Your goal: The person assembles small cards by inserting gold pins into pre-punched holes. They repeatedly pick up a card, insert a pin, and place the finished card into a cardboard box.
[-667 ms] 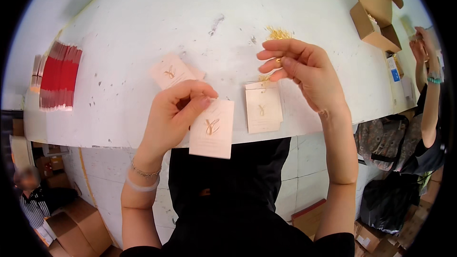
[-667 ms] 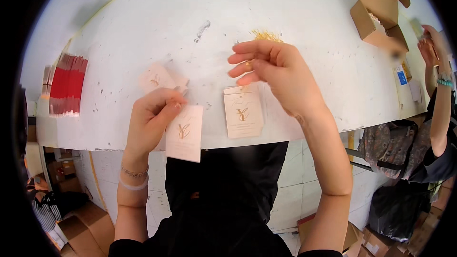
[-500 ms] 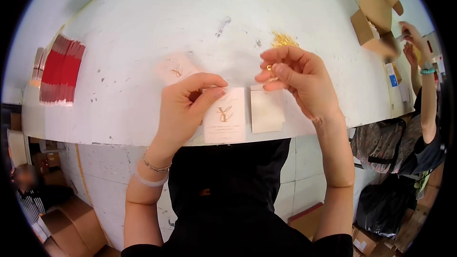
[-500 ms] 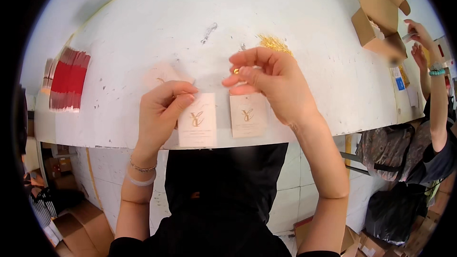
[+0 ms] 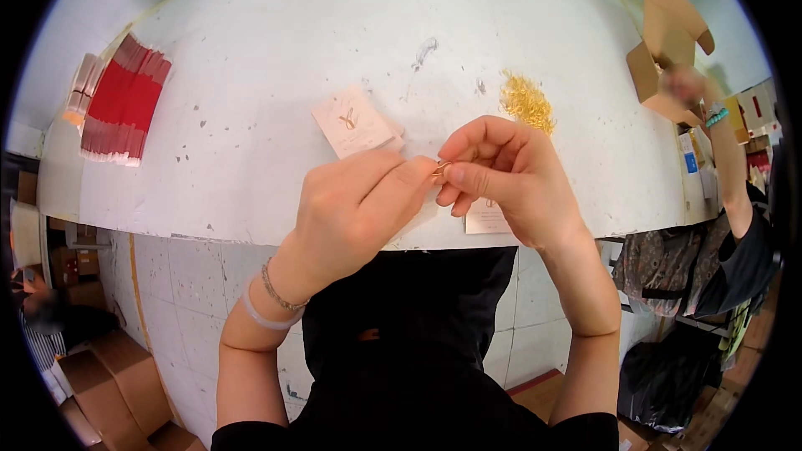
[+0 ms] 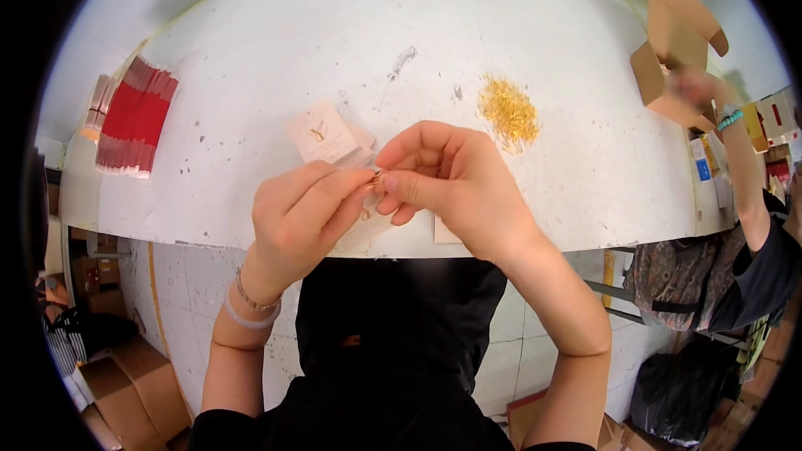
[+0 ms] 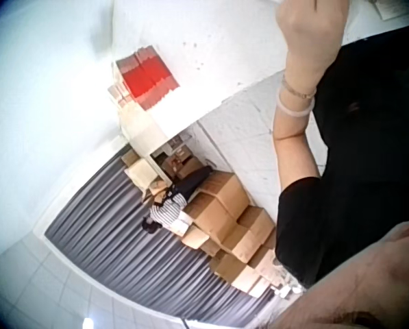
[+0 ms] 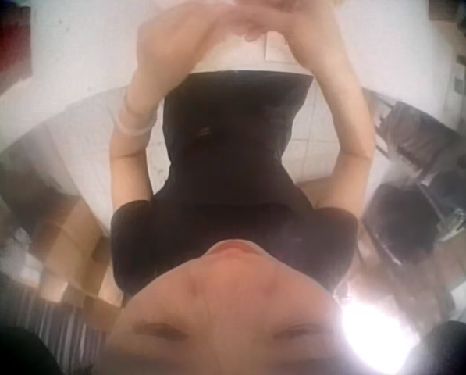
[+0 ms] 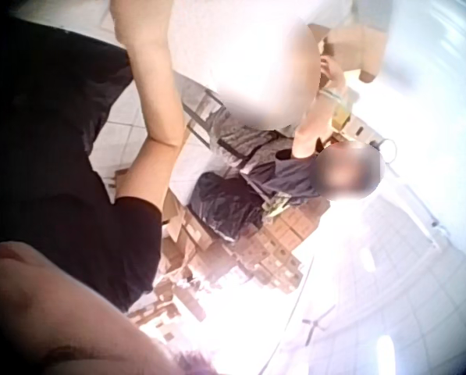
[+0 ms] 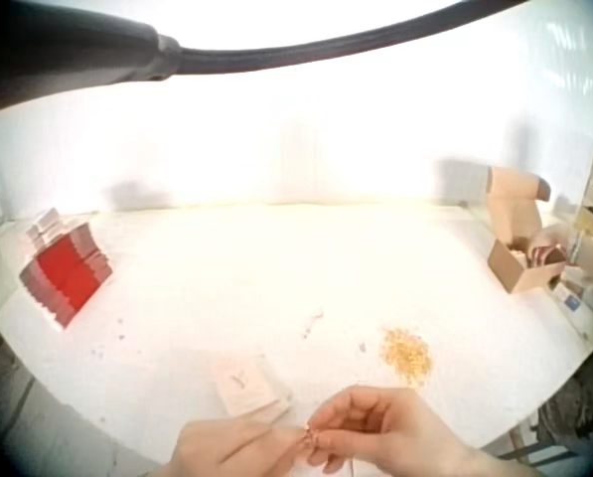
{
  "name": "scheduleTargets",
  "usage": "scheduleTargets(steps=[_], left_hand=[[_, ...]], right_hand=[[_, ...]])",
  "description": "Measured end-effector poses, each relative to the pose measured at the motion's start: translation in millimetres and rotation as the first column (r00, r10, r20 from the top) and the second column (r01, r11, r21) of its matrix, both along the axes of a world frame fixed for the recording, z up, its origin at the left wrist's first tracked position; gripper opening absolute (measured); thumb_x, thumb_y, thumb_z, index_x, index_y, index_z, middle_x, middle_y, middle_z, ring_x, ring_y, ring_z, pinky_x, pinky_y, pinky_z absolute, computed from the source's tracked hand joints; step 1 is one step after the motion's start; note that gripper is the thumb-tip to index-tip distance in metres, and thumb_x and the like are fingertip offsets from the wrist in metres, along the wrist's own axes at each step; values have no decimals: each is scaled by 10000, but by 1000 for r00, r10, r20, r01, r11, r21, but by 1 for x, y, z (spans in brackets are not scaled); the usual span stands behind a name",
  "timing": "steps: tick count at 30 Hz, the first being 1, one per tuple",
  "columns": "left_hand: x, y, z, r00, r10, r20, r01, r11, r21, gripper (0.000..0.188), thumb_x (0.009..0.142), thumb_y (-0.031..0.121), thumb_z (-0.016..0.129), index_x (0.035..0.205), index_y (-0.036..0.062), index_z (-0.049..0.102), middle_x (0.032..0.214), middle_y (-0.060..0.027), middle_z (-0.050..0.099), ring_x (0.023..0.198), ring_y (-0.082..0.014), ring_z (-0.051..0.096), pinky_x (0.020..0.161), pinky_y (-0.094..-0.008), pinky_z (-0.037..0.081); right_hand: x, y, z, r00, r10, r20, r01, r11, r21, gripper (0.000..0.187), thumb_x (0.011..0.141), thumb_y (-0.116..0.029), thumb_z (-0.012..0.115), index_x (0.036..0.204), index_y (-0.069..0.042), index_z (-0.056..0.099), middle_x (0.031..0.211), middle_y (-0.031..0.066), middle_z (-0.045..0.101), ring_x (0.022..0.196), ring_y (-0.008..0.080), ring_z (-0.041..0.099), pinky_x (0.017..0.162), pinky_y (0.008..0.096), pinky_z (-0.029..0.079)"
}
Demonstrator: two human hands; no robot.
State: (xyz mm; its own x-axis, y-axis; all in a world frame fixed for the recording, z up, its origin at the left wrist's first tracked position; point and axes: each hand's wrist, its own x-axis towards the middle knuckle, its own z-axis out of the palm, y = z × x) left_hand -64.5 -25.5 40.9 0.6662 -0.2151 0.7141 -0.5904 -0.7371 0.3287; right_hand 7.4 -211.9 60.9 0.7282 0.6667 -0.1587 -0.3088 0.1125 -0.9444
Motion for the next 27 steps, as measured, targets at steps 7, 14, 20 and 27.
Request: scheduleTargets(steps=[7,14,20,27], left_hand=[[0,1,1,1000,-16,-2,16,1000,1,206,720,-41,729,914,-4,671,701,-66,589,563,-180,580,468,-268,444],[4,-3,-1,995,-21,97,21,1000,0,256,666,-49,726,908,1,658,677,-39,528,553,-169,546,444,-273,426],[-1,-8,7,997,-8,82,8,1000,-3,237,688,-92,708,906,1,696,688,-68,612,537,-174,577,452,-269,437],[-2,-10,14,994,-63,-88,48,986,-162,185,727,-43,729,892,15,669,673,-56,595,528,-170,567,442,-261,418]], right_hand=[[-22,3,-1,775,-55,629,237,949,-209,31,844,14,660,870,0,654,753,73,670,649,127,650,589,238,519],[-26,3,-6,749,-117,652,273,951,-144,55,827,38,659,844,9,616,770,60,654,636,123,631,573,237,513],[-27,-5,-5,763,-70,643,180,978,-108,71,870,90,612,876,25,586,889,68,619,760,95,597,663,226,508],[-26,-8,-5,694,-95,714,160,987,-24,91,884,97,599,938,24,587,897,81,617,765,109,606,682,237,525]])
